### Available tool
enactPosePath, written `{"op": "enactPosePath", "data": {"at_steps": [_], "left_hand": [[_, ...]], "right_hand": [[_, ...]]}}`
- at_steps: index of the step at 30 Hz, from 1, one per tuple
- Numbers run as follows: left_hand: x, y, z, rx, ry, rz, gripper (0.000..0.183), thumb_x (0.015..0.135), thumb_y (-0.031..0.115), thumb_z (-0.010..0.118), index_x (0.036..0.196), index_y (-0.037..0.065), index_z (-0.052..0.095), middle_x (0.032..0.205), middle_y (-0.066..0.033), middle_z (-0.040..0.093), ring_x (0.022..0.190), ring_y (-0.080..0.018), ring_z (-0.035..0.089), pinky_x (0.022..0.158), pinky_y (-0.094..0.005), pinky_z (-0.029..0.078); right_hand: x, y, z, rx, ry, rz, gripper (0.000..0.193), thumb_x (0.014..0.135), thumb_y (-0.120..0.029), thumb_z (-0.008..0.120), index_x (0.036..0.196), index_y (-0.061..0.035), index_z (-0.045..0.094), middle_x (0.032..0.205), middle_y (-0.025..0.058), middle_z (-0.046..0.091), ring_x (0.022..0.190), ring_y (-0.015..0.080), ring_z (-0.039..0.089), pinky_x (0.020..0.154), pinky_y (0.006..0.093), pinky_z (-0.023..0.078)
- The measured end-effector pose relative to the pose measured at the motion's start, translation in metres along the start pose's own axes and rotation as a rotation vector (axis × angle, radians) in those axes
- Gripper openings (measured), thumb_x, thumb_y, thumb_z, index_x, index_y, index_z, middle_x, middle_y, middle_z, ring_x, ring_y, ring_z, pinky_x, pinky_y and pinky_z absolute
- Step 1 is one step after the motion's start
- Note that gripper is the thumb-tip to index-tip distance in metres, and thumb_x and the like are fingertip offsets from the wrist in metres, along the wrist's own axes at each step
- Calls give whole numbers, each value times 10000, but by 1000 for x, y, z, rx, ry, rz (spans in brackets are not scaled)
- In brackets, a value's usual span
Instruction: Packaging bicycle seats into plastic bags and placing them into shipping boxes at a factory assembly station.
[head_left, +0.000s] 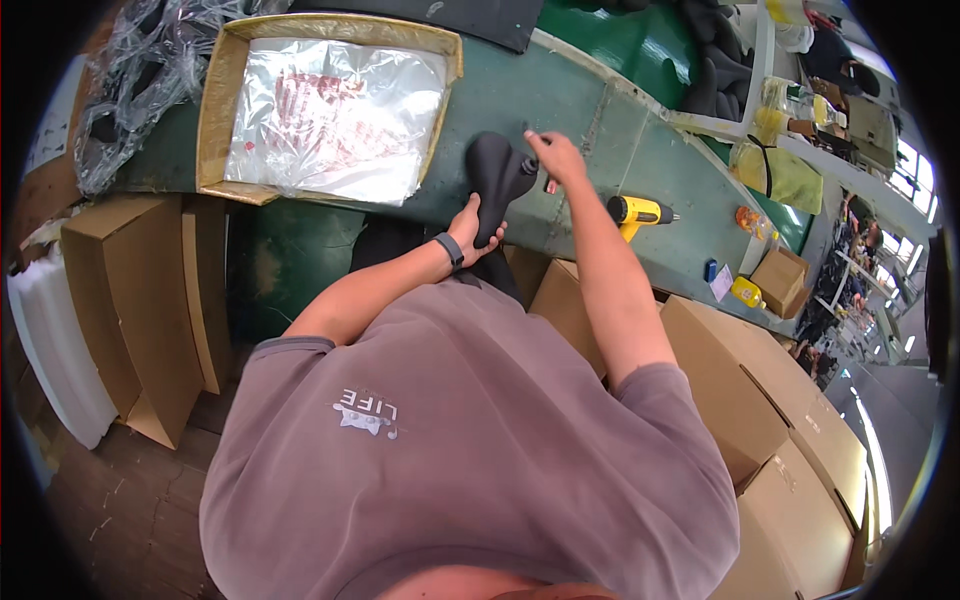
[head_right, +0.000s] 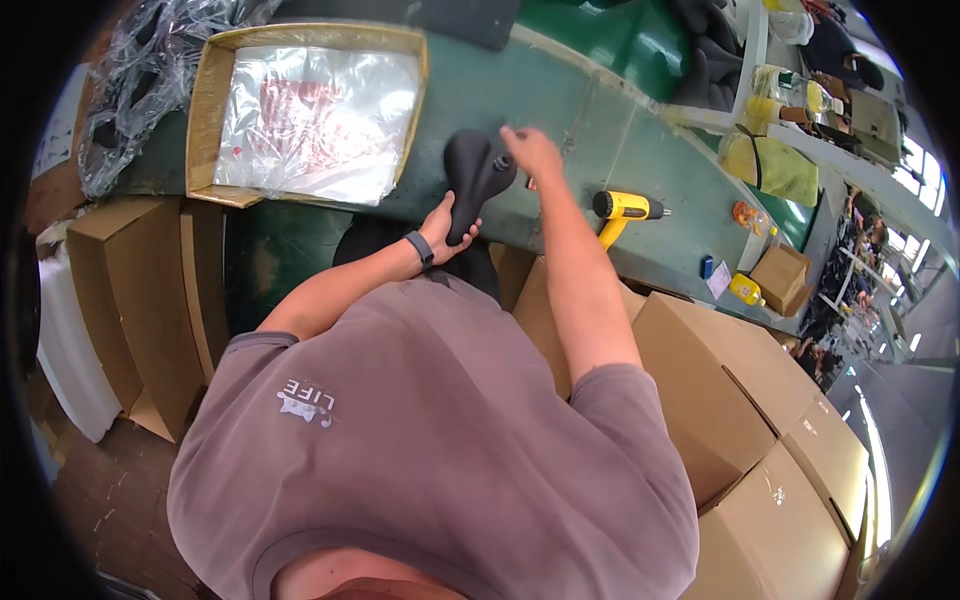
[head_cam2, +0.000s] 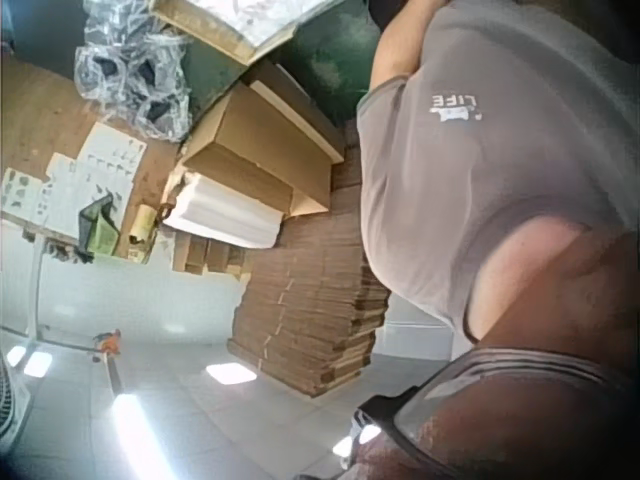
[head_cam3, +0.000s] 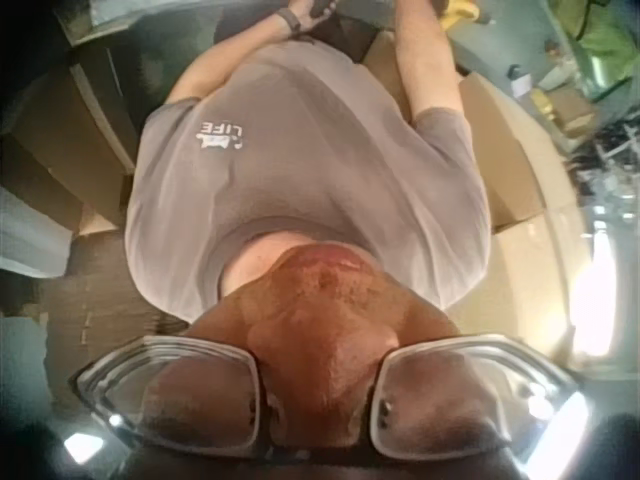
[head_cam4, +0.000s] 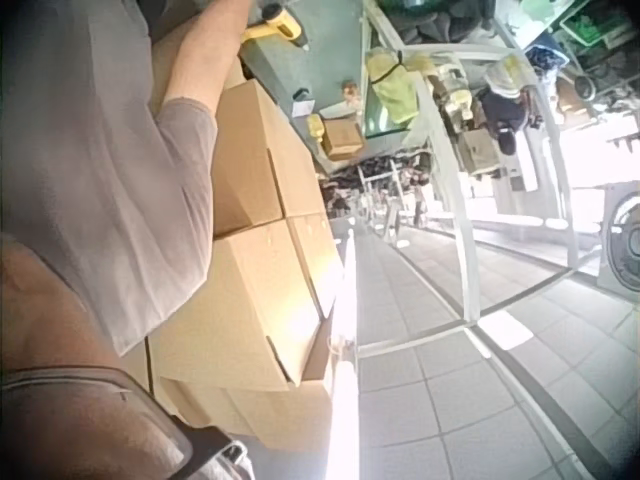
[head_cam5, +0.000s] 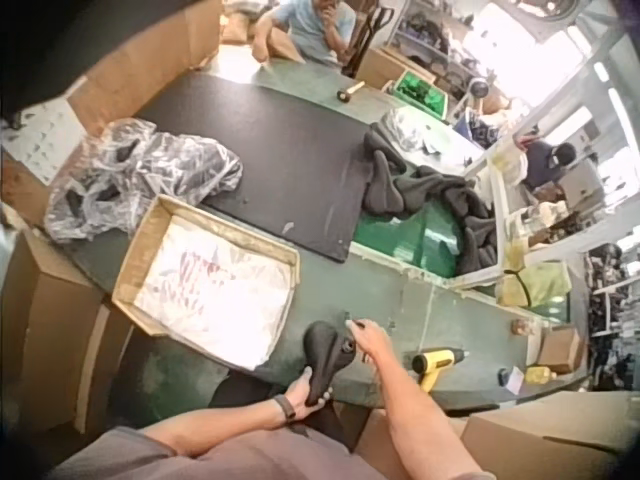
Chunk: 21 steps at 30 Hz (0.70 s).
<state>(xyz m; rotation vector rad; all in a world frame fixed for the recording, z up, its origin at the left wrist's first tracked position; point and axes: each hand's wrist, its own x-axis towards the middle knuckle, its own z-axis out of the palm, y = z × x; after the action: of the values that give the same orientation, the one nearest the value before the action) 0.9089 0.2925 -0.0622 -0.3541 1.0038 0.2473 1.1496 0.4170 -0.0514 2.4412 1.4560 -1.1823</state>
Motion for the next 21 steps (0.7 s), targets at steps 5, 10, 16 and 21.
{"op": "enactPosePath", "data": {"at_steps": [5, 10, 16, 21], "left_hand": [[-29, 16, 4, 6, -67, 107, 635, 1194, 652, 405, 1313, 68, 624, 1051, -110, 715, 820, -182, 697, 650, -297, 577], [-85, 22, 22, 367, -2, 487, 854, 1176, 426, 619, 1788, 82, 133, 1197, -147, 727, 955, -225, 747, 766, -356, 625], [-129, 91, 0, 1502, 138, 1184, 329, 1053, 310, 726, 1275, 74, 783, 1214, -206, 809, 1063, -340, 795, 922, -456, 617], [-123, 219, -87, 1272, 1477, 1539, 942, 860, 359, 938, 1618, 14, 498, 1399, -247, 701, 1357, -422, 635, 1166, -549, 493]], "right_hand": [[20, 32, -13, 15, 217, -169, 1020, 992, -702, 683, 1664, 36, 472, 1557, 363, 616, 1455, 491, 611, 1228, 520, 474], [-58, -24, 29, 639, -110, 166, 1143, 943, -667, 827, 1753, -24, 339, 1599, 272, 606, 1454, 381, 613, 1162, 491, 529], [-135, 1, 97, 1460, -435, 353, 405, 1097, -368, 766, 1201, 12, 675, 882, 123, 741, 702, 228, 736, 626, 360, 646], [-193, 24, 126, 1479, -386, 381, 394, 1107, -369, 752, 1195, 7, 677, 960, 145, 761, 743, 243, 741, 612, 359, 640]]}}
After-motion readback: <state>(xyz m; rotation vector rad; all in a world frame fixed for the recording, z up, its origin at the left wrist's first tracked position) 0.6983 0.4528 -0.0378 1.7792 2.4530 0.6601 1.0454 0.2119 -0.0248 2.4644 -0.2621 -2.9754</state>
